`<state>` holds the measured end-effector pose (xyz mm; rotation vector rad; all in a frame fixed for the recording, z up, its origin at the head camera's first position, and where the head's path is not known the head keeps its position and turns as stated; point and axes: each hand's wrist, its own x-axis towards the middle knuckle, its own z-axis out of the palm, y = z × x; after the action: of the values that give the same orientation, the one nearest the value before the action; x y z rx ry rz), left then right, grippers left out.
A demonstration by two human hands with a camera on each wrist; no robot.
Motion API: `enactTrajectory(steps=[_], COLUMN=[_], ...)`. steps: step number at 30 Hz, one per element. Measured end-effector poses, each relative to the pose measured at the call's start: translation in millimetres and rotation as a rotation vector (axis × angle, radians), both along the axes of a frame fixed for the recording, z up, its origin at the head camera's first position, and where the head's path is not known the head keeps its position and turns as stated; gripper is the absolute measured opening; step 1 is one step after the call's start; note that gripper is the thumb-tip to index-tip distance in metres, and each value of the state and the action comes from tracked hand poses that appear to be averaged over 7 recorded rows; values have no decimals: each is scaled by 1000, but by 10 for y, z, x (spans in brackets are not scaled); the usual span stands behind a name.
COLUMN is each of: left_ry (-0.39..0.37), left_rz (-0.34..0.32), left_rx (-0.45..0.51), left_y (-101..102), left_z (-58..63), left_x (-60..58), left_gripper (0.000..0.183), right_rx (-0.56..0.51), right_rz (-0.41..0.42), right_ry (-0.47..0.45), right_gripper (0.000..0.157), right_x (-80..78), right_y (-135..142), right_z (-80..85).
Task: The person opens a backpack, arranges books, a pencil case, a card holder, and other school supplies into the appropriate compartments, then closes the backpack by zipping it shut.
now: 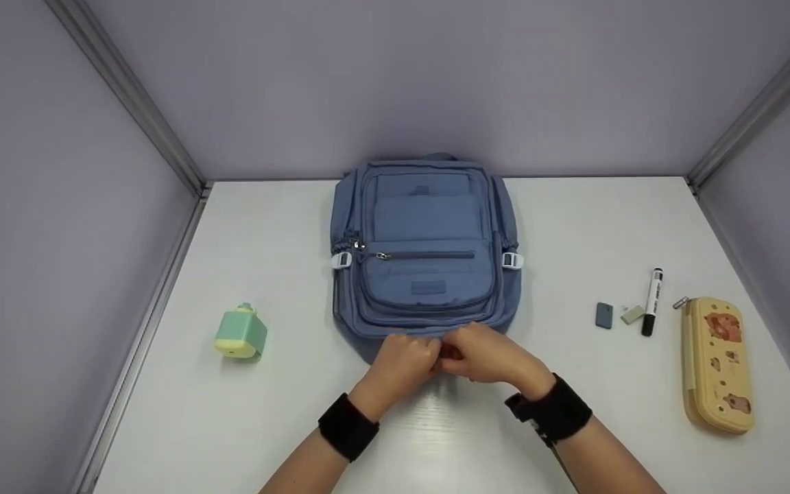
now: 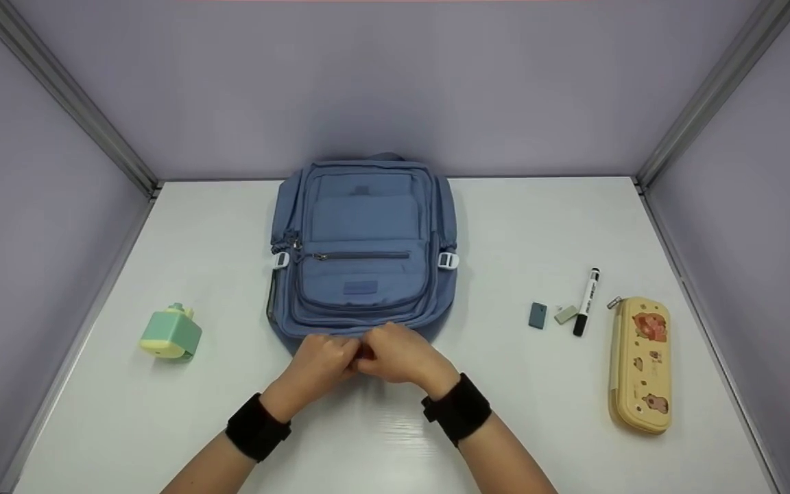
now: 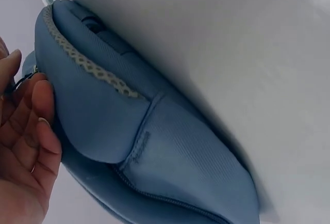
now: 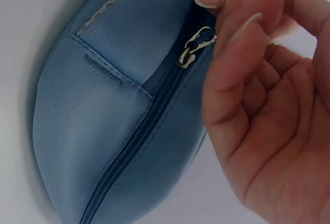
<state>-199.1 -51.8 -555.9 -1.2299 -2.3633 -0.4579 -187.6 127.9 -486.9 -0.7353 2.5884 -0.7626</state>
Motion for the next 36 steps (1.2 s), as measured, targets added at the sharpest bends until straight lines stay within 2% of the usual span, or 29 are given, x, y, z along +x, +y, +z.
enactTrajectory(steps=[5,8,12,15,17,19,26,36], left_ry=[-53,-82,-113,-140,-159,-164,-168,-240], left_rz=[34,44,40,31,26,26,33,50], left_rx=[31,54,52,61,73,87,85,201], left_y=[12,16,8,1,-1,0,-50,-387], left_z=[-41,-49,-35,-30,-34,-41,-17,25], left_x=[10,19,38,48,55,61,75,-29], left_gripper=[34,32,28,27,26,24,22,40], right_rx=[-63,-94,-52,21,62,94,105,82], right_rz=[-19,-74,-123,-104,-76,-55,-68,-74], right_ry=[10,109,317,404,412,407,439,381], right_gripper=[14,12,30,50,56,55,31,25], right_x=[-5,-18,-35,-40,-40,-41,-84,-112], right_y=[76,151,253,304,320,330,336,328], right_z=[52,56,-17,-91,-136,-183,-278,-254])
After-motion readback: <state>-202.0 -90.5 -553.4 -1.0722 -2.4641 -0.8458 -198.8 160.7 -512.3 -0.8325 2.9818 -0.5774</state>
